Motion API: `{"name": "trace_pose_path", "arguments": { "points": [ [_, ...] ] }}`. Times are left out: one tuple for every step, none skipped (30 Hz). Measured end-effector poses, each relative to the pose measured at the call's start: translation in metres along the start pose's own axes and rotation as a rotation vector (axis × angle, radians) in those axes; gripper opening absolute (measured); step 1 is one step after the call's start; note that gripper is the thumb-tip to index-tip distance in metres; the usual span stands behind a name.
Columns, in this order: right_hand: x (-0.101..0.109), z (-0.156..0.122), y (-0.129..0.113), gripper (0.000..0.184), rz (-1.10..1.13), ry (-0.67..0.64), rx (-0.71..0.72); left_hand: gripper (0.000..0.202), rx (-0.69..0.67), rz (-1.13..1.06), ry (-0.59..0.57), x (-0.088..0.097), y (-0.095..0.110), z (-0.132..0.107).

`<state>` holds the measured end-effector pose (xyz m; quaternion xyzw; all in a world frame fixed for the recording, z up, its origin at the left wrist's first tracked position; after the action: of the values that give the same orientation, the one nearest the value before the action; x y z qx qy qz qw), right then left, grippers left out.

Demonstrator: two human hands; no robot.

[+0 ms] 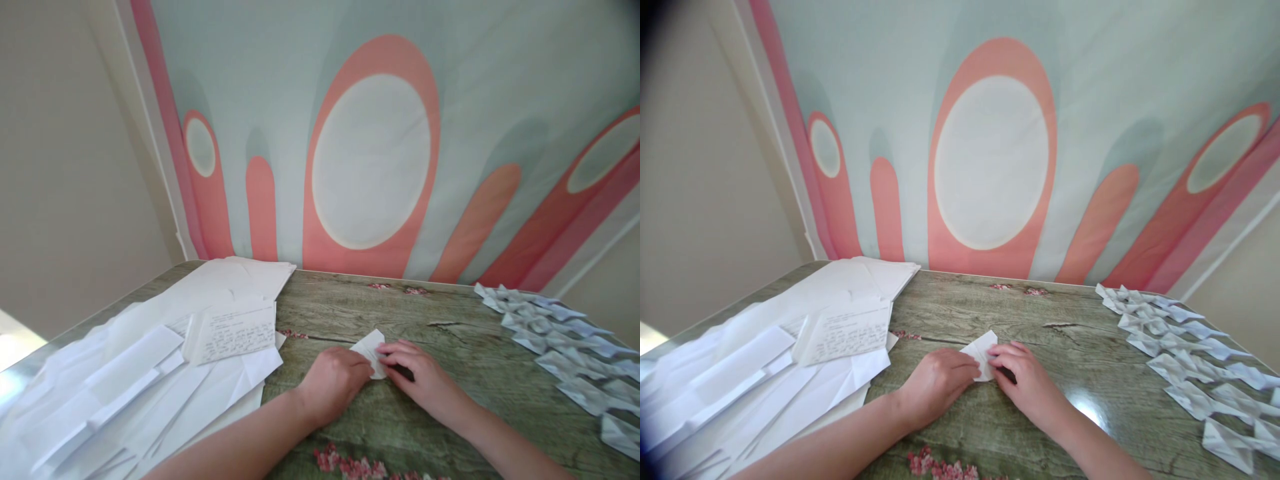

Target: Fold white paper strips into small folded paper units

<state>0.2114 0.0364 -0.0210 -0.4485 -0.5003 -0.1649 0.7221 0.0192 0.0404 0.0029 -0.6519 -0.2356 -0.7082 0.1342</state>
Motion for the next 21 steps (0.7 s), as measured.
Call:
{"name": "trace_pose_path", "arguments": {
  "points": [
    [0.001,0.000,0.000,0.017,0.007,-0.005,-0.003,0.019,0.007,-0.029,0.005,0.000,-0.001,0.001],
    [0.002,0.000,-0.001,0.017,0.016,-0.005,-0.006,0.020,0.015,-0.060,0.010,0.000,-0.002,0.001],
    [0.003,0.000,-0.001,0.017,0.025,-0.005,-0.009,0.021,0.027,-0.092,0.015,0.001,-0.003,0.002],
    [0.004,0.000,-0.002,0.016,0.035,-0.006,-0.012,0.021,0.041,-0.122,0.021,0.001,-0.004,0.003],
    [0.005,0.000,-0.002,0.016,0.047,-0.009,-0.014,0.022,0.056,-0.152,0.028,0.002,-0.004,0.004],
    [0.005,0.000,-0.003,0.017,0.059,-0.011,-0.017,0.022,0.072,-0.180,0.035,0.002,-0.005,0.005],
    [0.006,0.001,-0.003,0.017,0.071,-0.015,-0.020,0.022,0.089,-0.208,0.041,0.003,-0.005,0.006],
    [0.006,0.001,-0.004,0.017,0.082,-0.020,-0.025,0.021,0.106,-0.236,0.047,0.003,-0.006,0.006],
    [0.006,0.001,-0.004,0.017,0.091,-0.026,-0.030,0.021,0.126,-0.263,0.052,0.002,-0.006,0.007],
    [0.007,0.001,-0.004,0.018,0.098,-0.032,-0.035,0.020,0.148,-0.290,0.058,0.002,-0.006,0.008],
    [0.008,0.000,-0.004,0.018,0.101,-0.039,-0.038,0.019,0.171,-0.315,0.063,0.001,-0.006,0.009],
    [0.009,0.000,-0.004,0.020,0.099,-0.047,-0.039,0.018,0.194,-0.338,0.066,0.001,-0.007,0.010],
    [0.010,0.000,-0.004,0.021,0.091,-0.056,-0.035,0.017,0.216,-0.357,0.068,0.000,-0.007,0.010],
    [0.011,-0.001,-0.003,0.023,0.080,-0.069,-0.026,0.017,0.234,-0.370,0.070,-0.001,-0.008,0.011],
    [0.012,-0.002,-0.003,0.025,0.068,-0.084,-0.011,0.017,0.248,-0.378,0.073,-0.001,-0.008,0.012],
    [0.013,-0.002,-0.002,0.026,0.057,-0.102,0.005,0.017,0.257,-0.385,0.079,-0.002,-0.009,0.012],
    [0.014,-0.003,-0.002,0.028,0.049,-0.121,0.022,0.017,0.263,-0.392,0.085,-0.002,-0.010,0.012],
    [0.014,-0.003,-0.001,0.030,0.045,-0.140,0.037,0.017,0.267,-0.402,0.096,-0.003,-0.011,0.012],
    [0.015,-0.004,-0.001,0.033,0.044,-0.155,0.049,0.017,0.271,-0.415,0.106,-0.003,-0.012,0.012],
    [0.015,-0.005,-0.001,0.035,0.045,-0.166,0.057,0.017,0.274,-0.430,0.114,-0.004,-0.013,0.012],
    [0.015,-0.005,-0.001,0.038,0.045,-0.172,0.058,0.017,0.279,-0.444,0.121,-0.005,-0.014,0.013]
  ]
}}
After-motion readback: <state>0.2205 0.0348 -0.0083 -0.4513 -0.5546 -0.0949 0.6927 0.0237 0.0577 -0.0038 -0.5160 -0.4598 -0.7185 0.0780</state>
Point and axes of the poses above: each hand's wrist, its own z-axis towards the middle knuckle, its own x-axis out of the back of the hand, y = z × x, the point moved 2 cm from there along z, towards the middle knuckle, and after that the axes turned 15 degrees about -y, right-handed, at the moved point
